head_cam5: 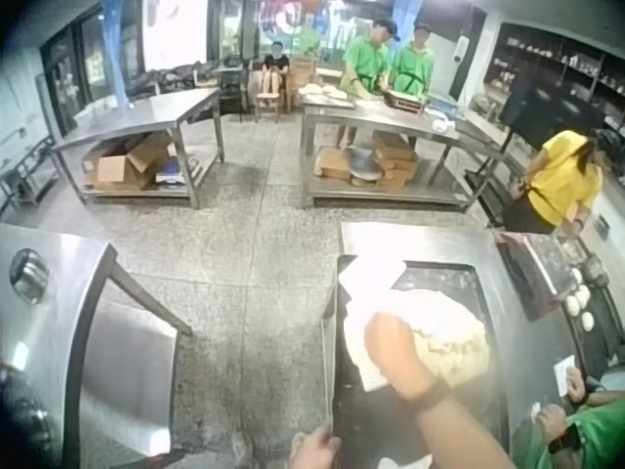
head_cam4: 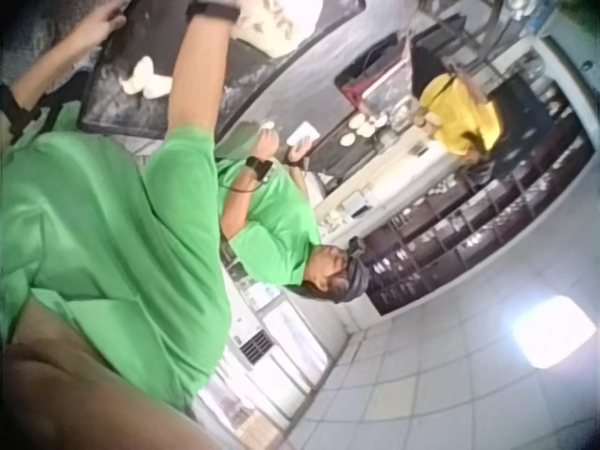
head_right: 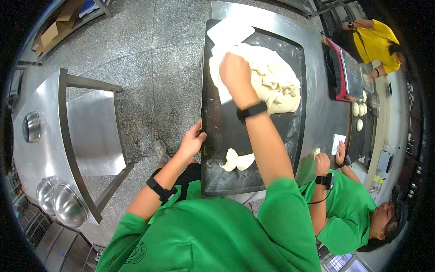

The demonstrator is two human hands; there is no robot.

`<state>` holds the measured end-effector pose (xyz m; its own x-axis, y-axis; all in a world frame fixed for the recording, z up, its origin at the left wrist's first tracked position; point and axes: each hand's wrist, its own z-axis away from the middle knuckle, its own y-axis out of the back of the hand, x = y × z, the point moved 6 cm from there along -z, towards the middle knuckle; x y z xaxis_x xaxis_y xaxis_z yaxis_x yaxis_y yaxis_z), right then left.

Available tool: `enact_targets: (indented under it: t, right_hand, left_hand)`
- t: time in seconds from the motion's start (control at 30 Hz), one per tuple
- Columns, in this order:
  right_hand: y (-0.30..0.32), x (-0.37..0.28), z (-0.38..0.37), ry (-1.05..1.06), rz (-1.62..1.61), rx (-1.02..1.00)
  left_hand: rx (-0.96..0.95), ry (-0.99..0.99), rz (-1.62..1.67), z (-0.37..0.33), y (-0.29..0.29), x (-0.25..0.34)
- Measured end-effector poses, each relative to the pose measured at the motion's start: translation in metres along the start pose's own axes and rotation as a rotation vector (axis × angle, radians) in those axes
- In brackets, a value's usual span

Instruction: The person uses a plastic scraper to cut small portions of dough from a larger mass, then places each portion onto a digital scale to check its weight before placing them aside.

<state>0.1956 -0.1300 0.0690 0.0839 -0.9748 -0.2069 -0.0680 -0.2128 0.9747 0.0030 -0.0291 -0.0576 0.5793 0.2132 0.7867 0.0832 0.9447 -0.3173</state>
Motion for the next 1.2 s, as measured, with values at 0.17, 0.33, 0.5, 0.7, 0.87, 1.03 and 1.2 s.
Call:
enact_targets:
  t: [0.17, 0.33, 0.5, 0.7, 0.87, 1.03, 1.2]
  right_hand:
    - [-0.003, -0.006, 0.032, 0.046, -0.033, -0.054]
    - [-0.002, -0.040, -0.008, 0.215, -0.005, 0.044]
    - [0.003, -0.002, 0.049, 0.030, -0.085, -0.064]
    - [0.003, 0.013, 0.000, 0.112, -0.121, -0.020]
    - [0.015, 0.027, 0.055, 0.290, -0.171, -0.359]
    - [0.052, 0.046, 0.139, 0.416, -0.001, -0.654]
    - [0.082, 0.039, 0.172, 0.542, 0.246, -0.538]
  left_hand:
    - [0.055, 0.035, -0.041, 0.012, -0.004, 0.008]
    - [0.005, -0.051, -0.072, 0.001, -0.003, 0.011]
    - [0.103, -0.075, -0.213, -0.002, 0.005, 0.005]
    - [0.051, -0.086, -0.177, -0.003, 0.000, 0.007]
    - [0.013, -0.062, -0.014, 0.001, -0.001, 0.012]
    - [-0.015, -0.006, 0.033, -0.004, 0.000, -0.001]
    - [-0.040, 0.046, -0.023, -0.001, -0.001, 0.001]
